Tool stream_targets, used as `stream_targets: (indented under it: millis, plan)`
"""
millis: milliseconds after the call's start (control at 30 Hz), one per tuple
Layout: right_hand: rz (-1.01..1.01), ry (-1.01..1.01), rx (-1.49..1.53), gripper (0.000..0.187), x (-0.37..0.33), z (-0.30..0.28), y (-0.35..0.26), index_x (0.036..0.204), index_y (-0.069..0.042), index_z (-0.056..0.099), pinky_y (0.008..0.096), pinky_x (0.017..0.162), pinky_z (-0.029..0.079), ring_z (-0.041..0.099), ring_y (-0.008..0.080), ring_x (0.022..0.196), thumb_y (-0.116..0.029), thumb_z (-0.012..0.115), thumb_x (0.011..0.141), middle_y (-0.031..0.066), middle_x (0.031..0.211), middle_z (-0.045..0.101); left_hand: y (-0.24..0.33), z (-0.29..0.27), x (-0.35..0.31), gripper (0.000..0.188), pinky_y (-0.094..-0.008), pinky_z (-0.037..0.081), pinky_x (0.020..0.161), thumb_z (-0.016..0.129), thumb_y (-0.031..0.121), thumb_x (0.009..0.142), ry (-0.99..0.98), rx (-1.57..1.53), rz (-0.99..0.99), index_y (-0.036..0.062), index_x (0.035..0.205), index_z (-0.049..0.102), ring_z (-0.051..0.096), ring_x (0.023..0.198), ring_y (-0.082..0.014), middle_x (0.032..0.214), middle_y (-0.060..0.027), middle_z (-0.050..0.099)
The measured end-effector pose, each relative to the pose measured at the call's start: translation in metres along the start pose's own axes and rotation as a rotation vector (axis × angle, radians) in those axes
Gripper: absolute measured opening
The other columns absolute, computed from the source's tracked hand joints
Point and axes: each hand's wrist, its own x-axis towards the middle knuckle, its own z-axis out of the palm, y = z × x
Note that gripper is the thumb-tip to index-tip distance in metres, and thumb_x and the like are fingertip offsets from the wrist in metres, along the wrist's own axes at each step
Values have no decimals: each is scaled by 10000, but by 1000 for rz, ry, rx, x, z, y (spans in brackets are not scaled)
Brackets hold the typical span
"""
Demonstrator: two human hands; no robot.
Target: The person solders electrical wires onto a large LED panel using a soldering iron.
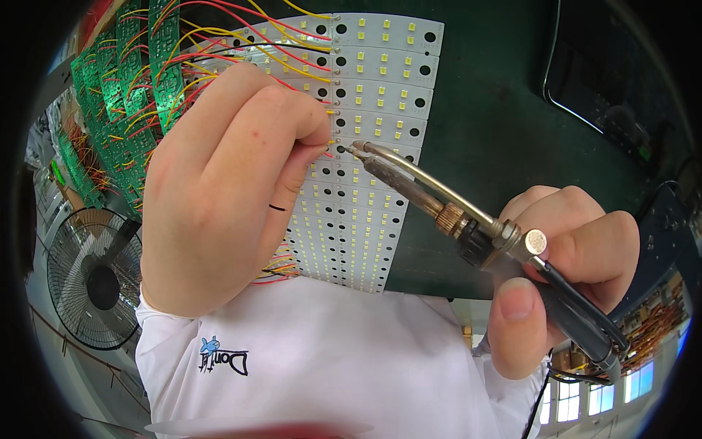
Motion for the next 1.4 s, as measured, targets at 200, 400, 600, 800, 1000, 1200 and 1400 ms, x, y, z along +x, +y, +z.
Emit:
stream_targets:
  millis: [200,400,600,800,1000,1200,1400]
  plan:
    - [-11,42,-34,285,-2,3,0,902,-80,422,256,571,418,471,134,597,-186,672,814,95,739,509,1,1,2,193,-374,451,583,674,-34,726,15,19,13,28,879,574,542,686,-288,801,-97,530]
    - [-24,20,-71,300,-2,8,1,883,-70,420,237,543,389,457,125,593,-207,679,819,85,726,494,0,1,1,199,-377,455,595,673,-47,720,8,10,6,25,873,569,547,698,-294,809,-100,531]
    - [-27,41,-103,303,-2,10,2,878,-70,418,232,530,367,445,124,583,-205,681,812,85,728,494,2,-1,1,199,-379,454,595,679,-38,716,-21,20,-13,32,866,569,548,703,-289,808,-97,530]
    - [-8,33,-58,281,-1,5,0,883,-76,423,248,544,378,442,126,574,-187,670,806,86,721,499,2,-2,2,200,-379,453,593,682,-32,716,-25,28,-13,37,868,572,548,702,-285,813,-94,532]
    - [1,33,-44,305,0,8,-3,869,-80,426,268,538,369,436,122,571,-207,695,802,71,694,491,2,-2,1,198,-378,460,603,668,-50,721,-25,8,-27,34,873,572,553,705,-292,816,-100,537]
    - [-61,73,51,193,2,4,-1,725,-37,493,270,436,360,463,142,477,-43,682,684,62,616,523,18,-9,12,137,-369,444,614,596,-84,781,-63,-30,-110,6,875,551,541,699,-296,812,-130,534]
    - [-108,159,58,147,3,5,-2,606,-37,496,265,381,359,467,157,415,-10,637,574,34,526,476,25,-12,18,156,-400,430,617,641,-33,786,-91,-31,-105,24,898,548,540,706,-314,820,-117,532]
